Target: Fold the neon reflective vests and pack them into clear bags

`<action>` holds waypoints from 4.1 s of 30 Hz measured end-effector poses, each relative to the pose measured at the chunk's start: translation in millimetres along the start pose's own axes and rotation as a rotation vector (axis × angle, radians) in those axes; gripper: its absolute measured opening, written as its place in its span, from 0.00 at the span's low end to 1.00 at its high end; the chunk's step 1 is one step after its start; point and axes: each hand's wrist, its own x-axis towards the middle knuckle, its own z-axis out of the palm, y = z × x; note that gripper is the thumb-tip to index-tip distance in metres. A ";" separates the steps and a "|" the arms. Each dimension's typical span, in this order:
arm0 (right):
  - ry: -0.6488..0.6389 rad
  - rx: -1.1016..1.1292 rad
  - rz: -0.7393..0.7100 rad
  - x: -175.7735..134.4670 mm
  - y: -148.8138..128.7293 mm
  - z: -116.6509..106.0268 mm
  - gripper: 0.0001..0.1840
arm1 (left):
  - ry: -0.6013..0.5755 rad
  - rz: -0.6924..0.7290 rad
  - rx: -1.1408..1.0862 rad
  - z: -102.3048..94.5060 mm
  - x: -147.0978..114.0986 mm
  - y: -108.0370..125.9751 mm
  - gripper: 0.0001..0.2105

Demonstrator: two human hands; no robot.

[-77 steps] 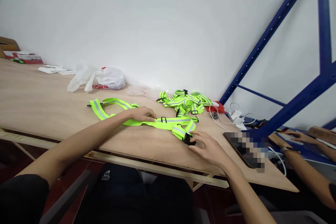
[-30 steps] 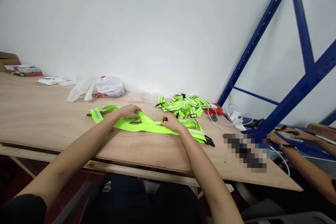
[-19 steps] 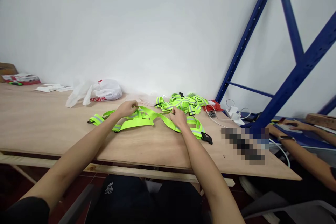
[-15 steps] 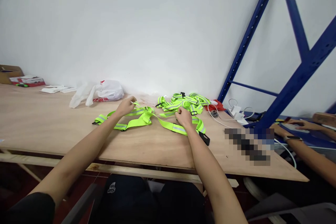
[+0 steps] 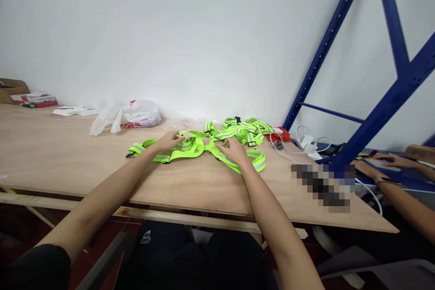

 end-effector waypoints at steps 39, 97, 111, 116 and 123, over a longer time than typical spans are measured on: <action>-0.177 -0.189 -0.077 -10.6 -27.4 6.7 0.26 | 0.385 -0.171 -1.235 -5.9 11.6 4.5 0.14; -0.185 0.064 -0.489 -11.3 -20.7 32.0 0.28 | -0.160 0.217 0.681 17.9 -3.0 5.0 0.17; 0.002 0.039 -0.436 -4.5 -12.9 19.4 0.08 | 0.040 0.199 0.415 22.5 0.3 8.9 0.17; 0.025 0.021 -0.368 -5.1 -14.3 15.8 0.07 | 0.182 0.116 0.217 8.7 -0.7 2.2 0.17; 0.041 0.016 -0.276 -5.8 -14.0 13.8 0.04 | 0.378 -0.039 -0.110 -6.1 -1.2 -9.2 0.18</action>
